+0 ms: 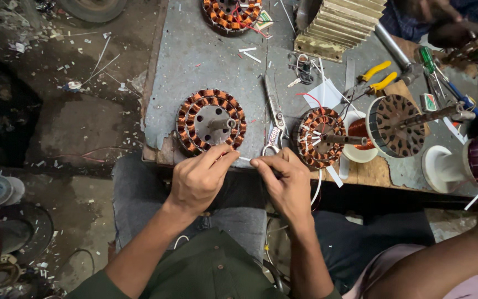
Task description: The person works on a circular stator, using shears to cut red wires and inserting white insulating sleeves into the slots. They repeatedly trim wire ends and place sleeves to organize the windings.
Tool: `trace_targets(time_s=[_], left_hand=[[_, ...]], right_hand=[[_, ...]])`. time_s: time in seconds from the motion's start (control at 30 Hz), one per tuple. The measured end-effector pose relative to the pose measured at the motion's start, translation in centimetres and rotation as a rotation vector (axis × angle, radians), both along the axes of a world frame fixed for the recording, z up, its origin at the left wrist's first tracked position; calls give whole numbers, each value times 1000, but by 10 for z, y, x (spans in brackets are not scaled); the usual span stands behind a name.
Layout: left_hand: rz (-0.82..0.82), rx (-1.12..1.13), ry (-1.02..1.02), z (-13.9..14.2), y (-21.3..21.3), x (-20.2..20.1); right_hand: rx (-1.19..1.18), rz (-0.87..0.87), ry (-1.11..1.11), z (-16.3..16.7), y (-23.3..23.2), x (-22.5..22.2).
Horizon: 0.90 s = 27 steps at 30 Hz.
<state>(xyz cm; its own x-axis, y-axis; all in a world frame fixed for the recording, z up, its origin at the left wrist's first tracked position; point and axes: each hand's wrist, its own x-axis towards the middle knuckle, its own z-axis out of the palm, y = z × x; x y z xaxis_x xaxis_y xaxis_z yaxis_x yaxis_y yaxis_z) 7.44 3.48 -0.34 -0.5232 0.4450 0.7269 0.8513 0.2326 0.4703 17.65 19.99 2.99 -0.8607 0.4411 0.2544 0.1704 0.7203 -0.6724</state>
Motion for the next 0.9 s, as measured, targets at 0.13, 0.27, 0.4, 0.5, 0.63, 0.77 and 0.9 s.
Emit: trace_targets(time_s=[0.13,0.27,0.4,0.5,0.63,0.77,0.9], left_hand=[[-9,-3,-2,0,-1,0],[-1,-4,-4,-1,0,0],[-9,20,-18,-1,0,0],[-1,-6,-9,-1,0,-1],[7,2,-4,-1,0,-1],[12,3,-11,-2,-1,0],[30,12,2,-1,0,1]], right_hand=[[-15,33,30,-1,0,2],[-45,33,134,-7,1,4],[-45,18,152,-13,2,5],[-39,19,112,-14,3,4],[-9,48,102,-15,5,3],[20,40,99,-11,2,-2],[162,33,38,8,-5,-9]])
